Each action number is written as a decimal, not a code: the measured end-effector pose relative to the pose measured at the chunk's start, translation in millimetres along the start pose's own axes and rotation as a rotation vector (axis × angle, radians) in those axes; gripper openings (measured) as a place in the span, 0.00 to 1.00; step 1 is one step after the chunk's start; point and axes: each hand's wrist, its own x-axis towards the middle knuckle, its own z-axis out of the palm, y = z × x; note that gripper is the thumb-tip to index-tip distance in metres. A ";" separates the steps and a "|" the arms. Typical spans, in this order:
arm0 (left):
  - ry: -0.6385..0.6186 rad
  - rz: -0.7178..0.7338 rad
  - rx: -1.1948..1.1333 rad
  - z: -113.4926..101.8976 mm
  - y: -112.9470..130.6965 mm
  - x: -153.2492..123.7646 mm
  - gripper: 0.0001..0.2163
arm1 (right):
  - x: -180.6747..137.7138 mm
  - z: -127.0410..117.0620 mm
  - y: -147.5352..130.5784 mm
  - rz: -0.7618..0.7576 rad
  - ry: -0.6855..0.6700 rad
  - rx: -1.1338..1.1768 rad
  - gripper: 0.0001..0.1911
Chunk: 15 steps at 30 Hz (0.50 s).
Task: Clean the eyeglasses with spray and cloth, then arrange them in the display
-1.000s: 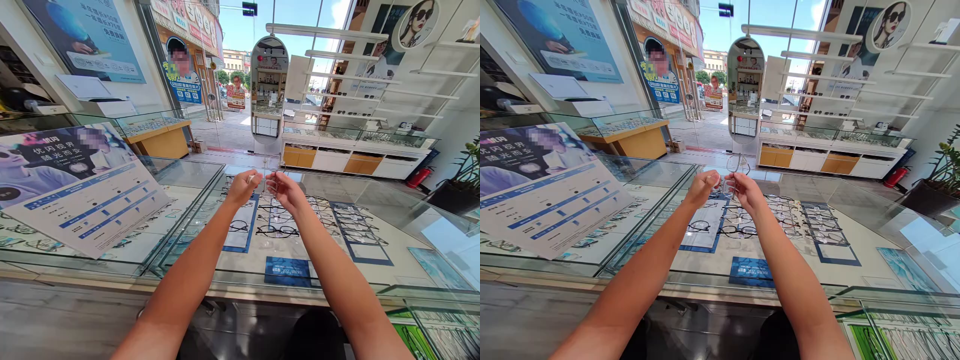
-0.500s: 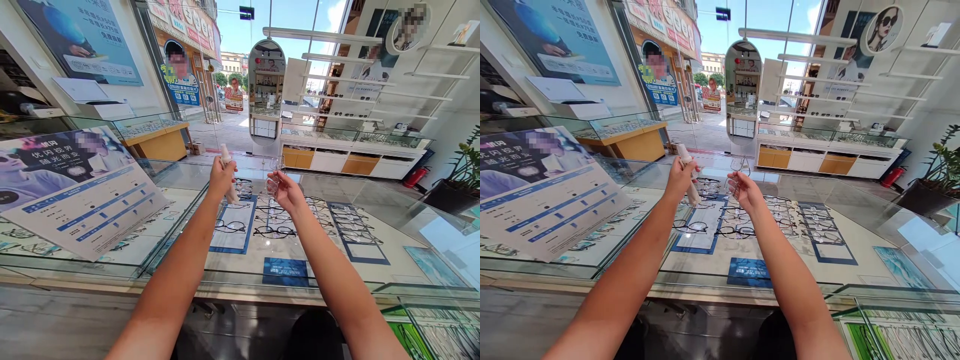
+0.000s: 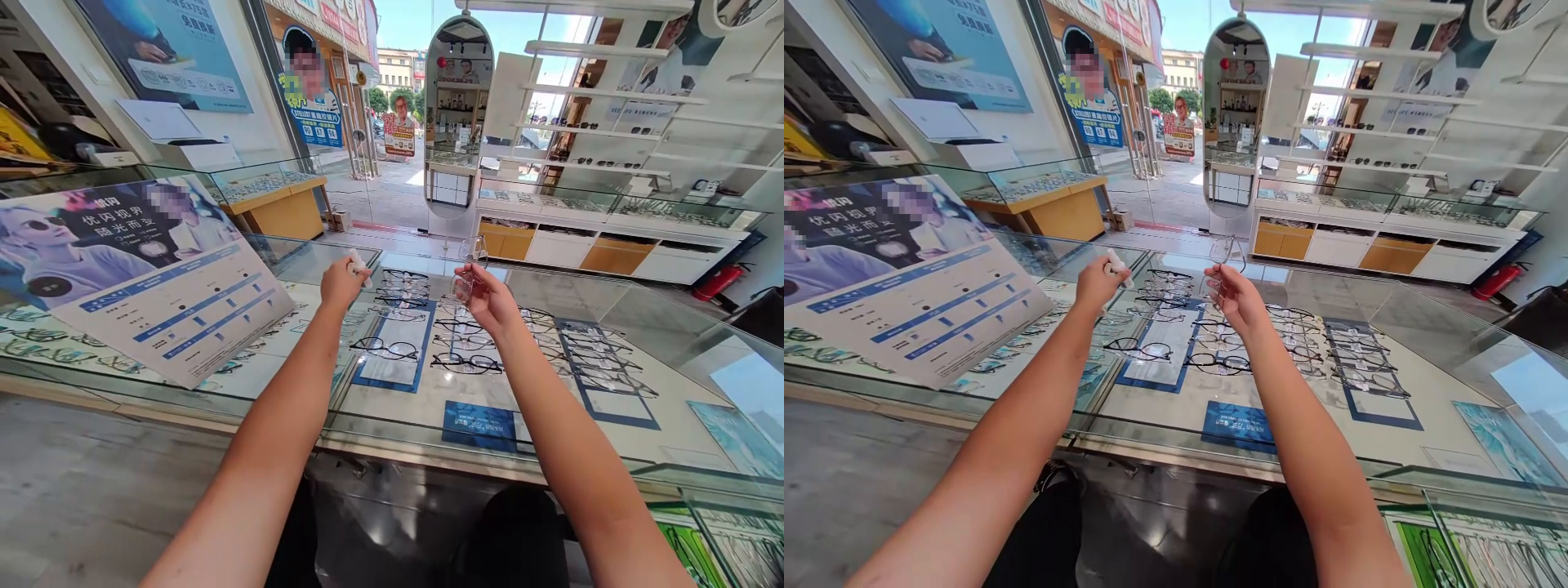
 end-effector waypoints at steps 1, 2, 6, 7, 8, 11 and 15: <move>-0.025 0.001 0.029 2.6 -0.6 0.0 0.16 | -0.1 0.0 0.1 -0.003 0.002 -0.011 0.12; -0.044 0.004 0.053 4.9 -1.1 -0.1 0.16 | -0.3 0.0 0.2 -0.007 0.002 -0.021 0.12; -0.068 0.017 0.075 9.5 -2.9 -0.8 0.15 | -1.2 -0.4 0.2 -0.024 -0.006 -0.049 0.15; -0.075 0.012 0.065 9.6 -3.2 -0.9 0.15 | -1.4 -0.5 0.4 -0.027 -0.007 -0.056 0.16; -0.086 0.003 0.055 9.3 -3.4 -1.0 0.15 | -1.5 -0.5 0.5 -0.031 -0.005 -0.062 0.16; -0.118 -0.047 0.007 6.4 -2.0 -1.7 0.18 | -1.4 -0.7 1.1 -0.045 0.005 -0.080 0.16; 0.113 -0.126 -0.122 -1.5 5.4 -5.5 0.37 | -0.6 -2.4 0.2 -0.047 0.007 -0.089 0.16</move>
